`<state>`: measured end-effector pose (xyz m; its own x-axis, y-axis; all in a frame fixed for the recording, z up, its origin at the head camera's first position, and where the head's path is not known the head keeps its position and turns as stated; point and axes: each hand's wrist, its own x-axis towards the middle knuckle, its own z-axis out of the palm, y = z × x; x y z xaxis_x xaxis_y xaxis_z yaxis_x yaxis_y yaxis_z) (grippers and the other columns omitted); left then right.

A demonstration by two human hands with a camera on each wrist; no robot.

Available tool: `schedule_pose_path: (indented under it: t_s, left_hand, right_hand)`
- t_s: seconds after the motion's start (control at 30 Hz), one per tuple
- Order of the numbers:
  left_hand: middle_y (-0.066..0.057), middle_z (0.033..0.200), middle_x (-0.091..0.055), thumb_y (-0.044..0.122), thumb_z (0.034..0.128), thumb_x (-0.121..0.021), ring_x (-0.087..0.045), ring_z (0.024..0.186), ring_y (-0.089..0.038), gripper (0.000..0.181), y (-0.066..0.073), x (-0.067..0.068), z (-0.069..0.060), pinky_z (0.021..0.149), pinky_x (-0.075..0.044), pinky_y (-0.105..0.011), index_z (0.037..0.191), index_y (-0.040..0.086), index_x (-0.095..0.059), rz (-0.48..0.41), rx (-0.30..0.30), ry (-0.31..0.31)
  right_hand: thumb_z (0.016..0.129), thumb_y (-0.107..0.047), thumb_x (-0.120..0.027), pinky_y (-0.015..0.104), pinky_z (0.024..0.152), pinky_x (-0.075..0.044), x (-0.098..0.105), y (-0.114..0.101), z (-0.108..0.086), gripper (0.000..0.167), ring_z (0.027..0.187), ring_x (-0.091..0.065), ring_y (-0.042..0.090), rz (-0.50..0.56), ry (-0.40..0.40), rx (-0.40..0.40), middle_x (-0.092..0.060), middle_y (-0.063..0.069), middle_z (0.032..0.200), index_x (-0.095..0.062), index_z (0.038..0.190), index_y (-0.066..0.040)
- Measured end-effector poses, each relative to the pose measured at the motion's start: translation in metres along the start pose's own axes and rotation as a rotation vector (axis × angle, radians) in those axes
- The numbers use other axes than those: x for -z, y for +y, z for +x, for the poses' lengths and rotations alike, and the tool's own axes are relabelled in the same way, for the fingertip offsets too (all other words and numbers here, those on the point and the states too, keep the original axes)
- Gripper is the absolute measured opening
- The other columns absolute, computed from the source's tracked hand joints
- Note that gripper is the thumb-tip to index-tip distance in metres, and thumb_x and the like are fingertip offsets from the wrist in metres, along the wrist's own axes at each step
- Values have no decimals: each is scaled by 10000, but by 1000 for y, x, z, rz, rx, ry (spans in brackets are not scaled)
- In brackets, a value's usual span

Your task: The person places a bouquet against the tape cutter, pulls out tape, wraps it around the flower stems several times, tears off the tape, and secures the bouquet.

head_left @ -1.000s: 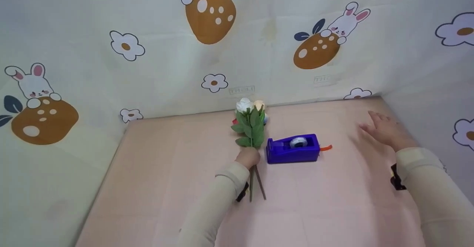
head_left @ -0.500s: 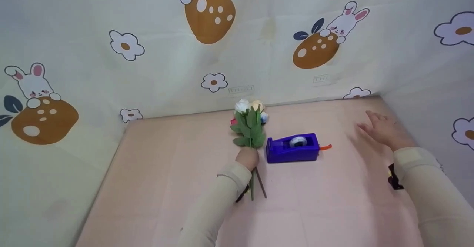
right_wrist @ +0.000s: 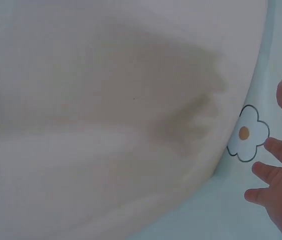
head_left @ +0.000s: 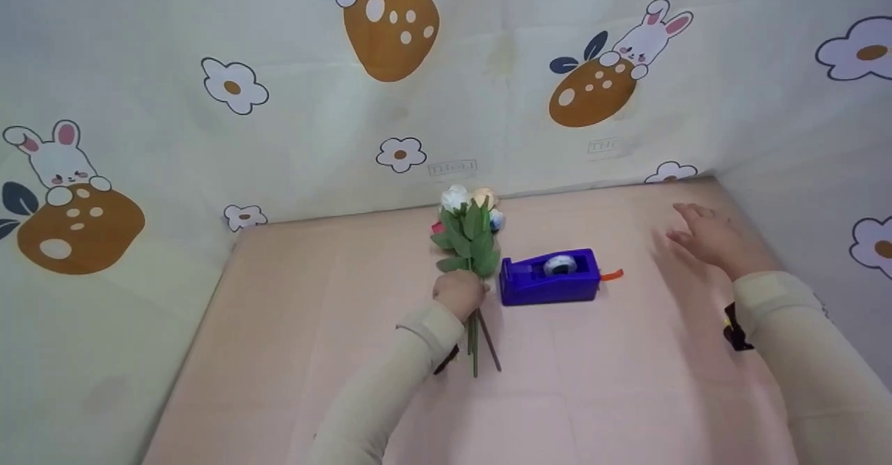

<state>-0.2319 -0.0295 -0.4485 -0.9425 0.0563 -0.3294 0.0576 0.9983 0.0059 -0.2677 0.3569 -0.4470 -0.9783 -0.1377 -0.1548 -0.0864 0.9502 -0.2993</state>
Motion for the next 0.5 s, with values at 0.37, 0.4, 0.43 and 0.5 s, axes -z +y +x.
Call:
schedule_pose_path:
  t_s: [0.37, 0.4, 0.43, 0.5]
  left_hand:
    - [-83, 1230, -547, 262, 866, -629, -515, 1130, -213, 461, -18, 22, 16, 928, -417, -378, 1279, 109, -494, -483, -316, 15]
    - [-84, 1273, -517, 265, 872, -622, -483, 1174, -216, 491, -19, 22, 16, 958, -396, -378, 1314, 116, -468, -518, -345, 8]
    - [-84, 1296, -499, 271, 873, -620, -461, 1201, -217, 509, -19, 21, 15, 973, -385, -379, 1327, 112, -455, -544, -363, 3]
    - [-97, 1276, -509, 277, 876, -615, -475, 1182, -221, 512, -19, 18, 14, 950, -405, -364, 1327, 96, -453, -599, -366, -2]
  right_hand:
    - [906, -139, -547, 558, 1025, -226, 3, -91, 21, 302, 1239, -338, 444, 52, 89, 278, -420, 299, 1310, -573, 1136, 57]
    - [907, -143, -548, 555, 1028, -225, 1, -100, 22, 302, 1243, -337, 440, 69, 81, 297, -422, 294, 1312, -576, 1135, 54]
    - [906, -145, -552, 551, 1030, -228, -1, -108, 23, 300, 1244, -341, 437, 84, 76, 317, -426, 290, 1312, -580, 1130, 53]
    - [902, -144, -558, 542, 1030, -238, -6, -122, 24, 296, 1239, -354, 435, 100, 73, 364, -440, 288, 1302, -589, 1117, 57]
